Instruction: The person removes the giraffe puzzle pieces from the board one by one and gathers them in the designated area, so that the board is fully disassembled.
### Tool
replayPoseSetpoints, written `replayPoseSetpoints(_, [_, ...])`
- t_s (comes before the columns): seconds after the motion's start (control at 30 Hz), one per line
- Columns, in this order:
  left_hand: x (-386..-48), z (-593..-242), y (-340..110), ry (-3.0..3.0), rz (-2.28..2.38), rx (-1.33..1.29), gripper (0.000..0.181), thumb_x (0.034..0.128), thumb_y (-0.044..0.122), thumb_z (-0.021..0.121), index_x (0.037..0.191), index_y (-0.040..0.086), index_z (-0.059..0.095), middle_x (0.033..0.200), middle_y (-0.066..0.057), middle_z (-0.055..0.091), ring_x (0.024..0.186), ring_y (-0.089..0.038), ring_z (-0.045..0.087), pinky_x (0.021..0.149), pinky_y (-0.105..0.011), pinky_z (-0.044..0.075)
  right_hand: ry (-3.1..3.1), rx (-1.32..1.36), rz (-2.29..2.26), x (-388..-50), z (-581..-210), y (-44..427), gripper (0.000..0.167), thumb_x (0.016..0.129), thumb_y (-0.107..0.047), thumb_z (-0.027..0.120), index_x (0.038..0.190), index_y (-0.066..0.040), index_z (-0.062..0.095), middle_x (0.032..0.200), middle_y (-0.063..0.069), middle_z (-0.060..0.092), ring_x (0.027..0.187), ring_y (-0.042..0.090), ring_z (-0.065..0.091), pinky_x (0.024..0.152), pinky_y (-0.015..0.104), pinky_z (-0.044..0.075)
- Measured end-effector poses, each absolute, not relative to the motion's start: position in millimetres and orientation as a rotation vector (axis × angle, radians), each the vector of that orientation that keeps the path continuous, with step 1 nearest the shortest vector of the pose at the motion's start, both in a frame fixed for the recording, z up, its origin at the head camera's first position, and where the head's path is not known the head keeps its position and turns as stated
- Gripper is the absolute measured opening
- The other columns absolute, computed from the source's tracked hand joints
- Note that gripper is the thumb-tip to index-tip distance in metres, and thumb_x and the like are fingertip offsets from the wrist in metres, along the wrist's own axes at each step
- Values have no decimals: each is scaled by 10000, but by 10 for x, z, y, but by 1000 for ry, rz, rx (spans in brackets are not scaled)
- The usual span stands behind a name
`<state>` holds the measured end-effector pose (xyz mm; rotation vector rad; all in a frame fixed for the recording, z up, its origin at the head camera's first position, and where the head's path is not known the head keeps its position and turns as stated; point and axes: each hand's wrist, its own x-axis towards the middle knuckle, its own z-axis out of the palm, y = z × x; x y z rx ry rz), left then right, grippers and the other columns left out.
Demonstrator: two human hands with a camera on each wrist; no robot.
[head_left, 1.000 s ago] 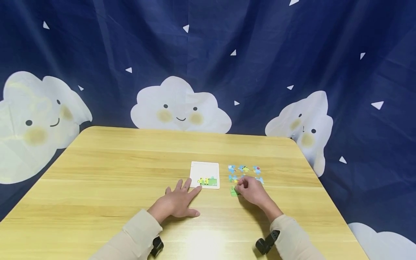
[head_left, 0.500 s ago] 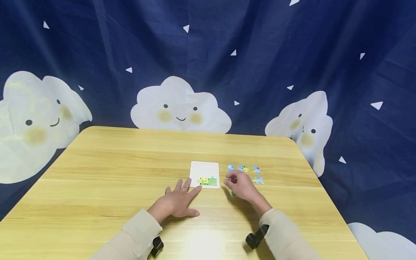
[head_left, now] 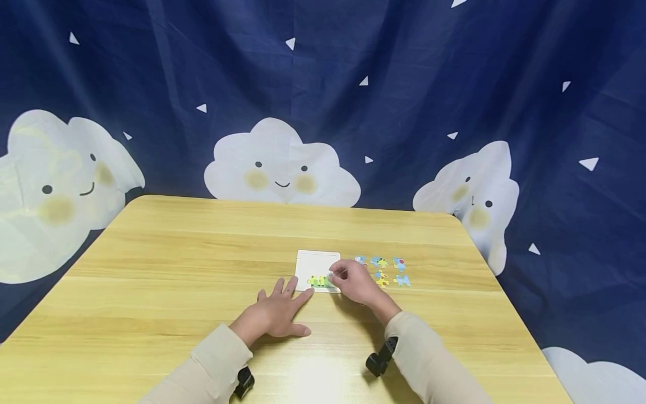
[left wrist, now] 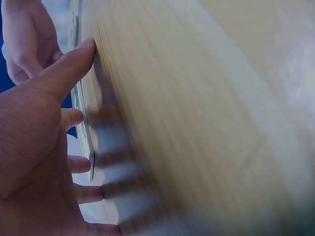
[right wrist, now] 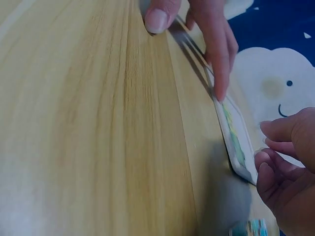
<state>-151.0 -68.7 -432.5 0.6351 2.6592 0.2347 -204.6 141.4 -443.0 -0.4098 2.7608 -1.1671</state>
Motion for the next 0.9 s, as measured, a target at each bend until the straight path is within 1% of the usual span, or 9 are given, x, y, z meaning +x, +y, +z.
replayPoseSetpoints(0.2, [-1503,-4314,-679,2654,224,636,825,816,634,575,1491,261,284,1559,-173,175,1394,-452,188,982,-700,242,2776,-517,-1077,-2118,-4467,1302,167,873,-87,651,1028,-30,677,947,63,663,859,165,606,773,331,497])
replayPoseSetpoints(0.37, [-1505,-4293,-676,2652,211,636,820,820,628,575,1492,259,282,1558,-170,179,1394,-449,190,977,-699,249,2796,-557,-1042,-2147,-4517,1261,141,860,-68,659,991,-34,697,915,45,676,823,130,598,759,311,491])
replayPoseSetpoints(0.6, [-1503,-4293,-680,2661,196,639,834,811,644,573,1492,259,282,1555,-174,185,1390,-448,200,971,-700,257,2813,-646,-987,-2143,-4494,1243,72,841,-48,660,895,-28,704,848,42,672,760,121,591,711,293,484])
replayPoseSetpoints(0.73, [-1506,-4301,-686,2664,201,642,838,808,645,574,1492,258,282,1555,-176,184,1390,-447,202,970,-700,255,2819,-658,-979,-2141,-4487,1227,69,829,-38,667,887,-14,695,839,50,664,759,123,591,718,285,481])
replayPoseSetpoints(0.9, [-1512,-4315,-687,2661,206,642,830,815,644,567,1494,264,277,1558,-172,175,1394,-444,191,978,-697,248,2811,-628,-969,-2119,-4483,1212,90,824,-48,678,903,-7,671,863,65,613,786,141,560,736,288,468])
